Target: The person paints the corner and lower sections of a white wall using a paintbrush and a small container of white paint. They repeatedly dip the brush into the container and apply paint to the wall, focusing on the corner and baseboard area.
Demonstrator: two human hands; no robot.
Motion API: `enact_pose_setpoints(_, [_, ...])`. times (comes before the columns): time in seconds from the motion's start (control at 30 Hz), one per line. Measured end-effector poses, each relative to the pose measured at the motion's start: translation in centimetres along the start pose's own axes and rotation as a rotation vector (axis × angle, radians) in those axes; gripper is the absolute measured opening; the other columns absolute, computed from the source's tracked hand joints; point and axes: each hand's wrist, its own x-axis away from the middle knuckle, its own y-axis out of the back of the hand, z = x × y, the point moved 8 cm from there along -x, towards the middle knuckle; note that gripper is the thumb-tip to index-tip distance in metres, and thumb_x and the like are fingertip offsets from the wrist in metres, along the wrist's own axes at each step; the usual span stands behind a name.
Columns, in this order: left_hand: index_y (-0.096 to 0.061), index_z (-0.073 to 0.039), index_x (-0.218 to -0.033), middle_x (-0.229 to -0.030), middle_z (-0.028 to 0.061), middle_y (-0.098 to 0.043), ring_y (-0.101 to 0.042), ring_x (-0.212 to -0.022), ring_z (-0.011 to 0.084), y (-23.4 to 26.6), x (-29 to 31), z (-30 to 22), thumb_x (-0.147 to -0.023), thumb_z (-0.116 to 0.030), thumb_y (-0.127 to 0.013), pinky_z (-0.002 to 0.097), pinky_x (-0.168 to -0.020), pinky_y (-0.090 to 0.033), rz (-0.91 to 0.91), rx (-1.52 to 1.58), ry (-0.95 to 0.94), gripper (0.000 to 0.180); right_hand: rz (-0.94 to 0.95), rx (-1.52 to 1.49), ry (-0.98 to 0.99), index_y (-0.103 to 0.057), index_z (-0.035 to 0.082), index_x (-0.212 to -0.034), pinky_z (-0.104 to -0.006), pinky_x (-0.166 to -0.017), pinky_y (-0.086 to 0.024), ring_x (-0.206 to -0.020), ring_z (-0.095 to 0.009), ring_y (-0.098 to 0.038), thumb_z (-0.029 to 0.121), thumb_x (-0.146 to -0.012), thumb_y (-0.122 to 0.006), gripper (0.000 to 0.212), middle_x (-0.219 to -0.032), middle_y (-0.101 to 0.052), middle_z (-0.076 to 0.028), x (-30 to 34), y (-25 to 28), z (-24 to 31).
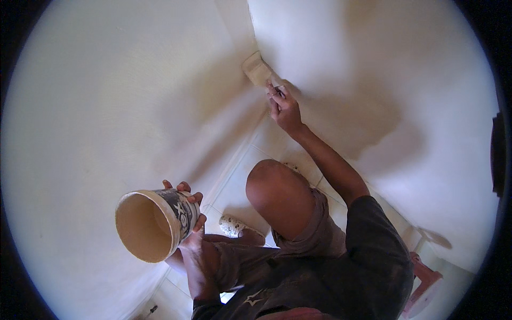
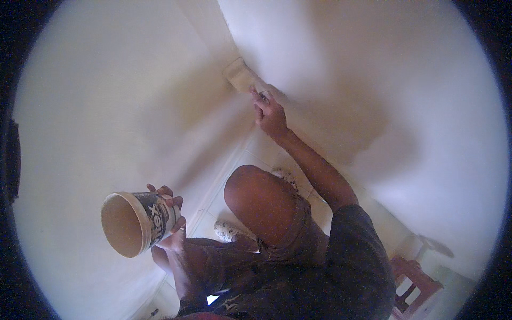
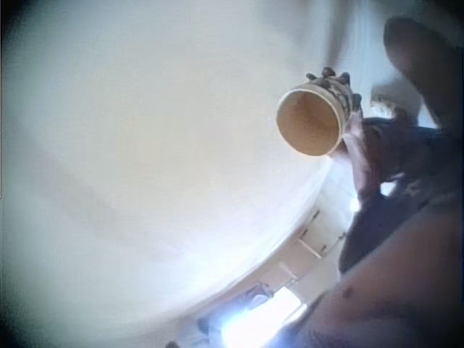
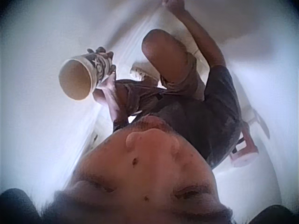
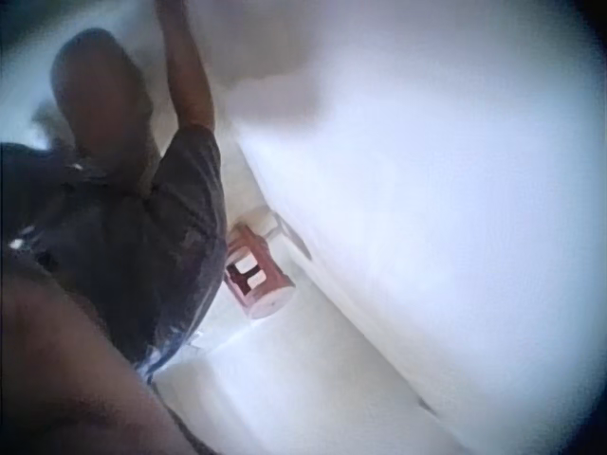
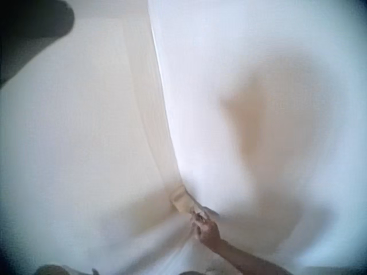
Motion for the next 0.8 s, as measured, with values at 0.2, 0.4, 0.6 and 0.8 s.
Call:
enact_pose_setpoints(0.2, [-0.034, -0.020, -0.158, -0.147, 0.0122, -0.037, -0.040, -0.129, 0.0341, 1.9, -0.2, -0.3, -0.094, -0.036, -0.068, 0.0486, -0.068, -0.060, -0.010, -0.020, -0.011, 0.075, 0.071, 0.035, -0.074, -0.055, 0.014, -0.151, -0.0382, -0.073, -0.056, -0.081, -0.030, -0.066, -0.003, -0.094, -0.064, 0.060, -0.101, -0.062, -0.016, 4.6, -3.1, -3.7])
enact_pose_setpoints(0.4, [-0.034, -0.019, -0.158, -0.147, 0.0124, -0.037, -0.040, -0.129, 0.0344, 2.8, -0.6, -0.3, -0.093, -0.038, -0.068, 0.0484, -0.067, -0.059, -0.015, -0.035, 0.011, 0.076, 0.156, 0.057, -0.167, -0.052, 0.014, -0.153, -0.0386, -0.074, -0.057, -0.083, -0.031, -0.068, -0.004, -0.092, -0.064, 0.064, -0.102, -0.063, -0.016, 9.1, -6.6, -7.7])
enact_pose_setpoints(0.6, [-0.034, -0.019, -0.159, -0.147, 0.0134, -0.036, -0.040, -0.129, 0.0350, 3.3, -0.3, -0.4, -0.093, -0.038, -0.068, 0.0492, -0.067, -0.060, -0.062, -0.044, 0.023, 0.076, 0.088, 0.118, -0.065, -0.053, 0.015, -0.152, -0.0387, -0.071, -0.059, -0.083, -0.029, -0.069, -0.005, -0.090, -0.065, 0.066, -0.103, -0.063, -0.015, 15.2, -9.7, -11.8])
enact_pose_setpoints(0.8, [-0.033, -0.019, -0.159, -0.147, 0.0144, -0.036, -0.040, -0.129, 0.0357, 3.8, 0.7, -1.1, -0.094, -0.038, -0.068, 0.0500, -0.067, -0.060, -0.085, -0.050, 0.023, 0.077, 0.252, 0.156, -0.218, -0.055, 0.015, -0.150, -0.0401, -0.073, -0.060, -0.086, -0.032, -0.071, -0.002, -0.092, -0.064, 0.061, -0.107, -0.066, -0.015, 20.4, -10.5, -13.3])
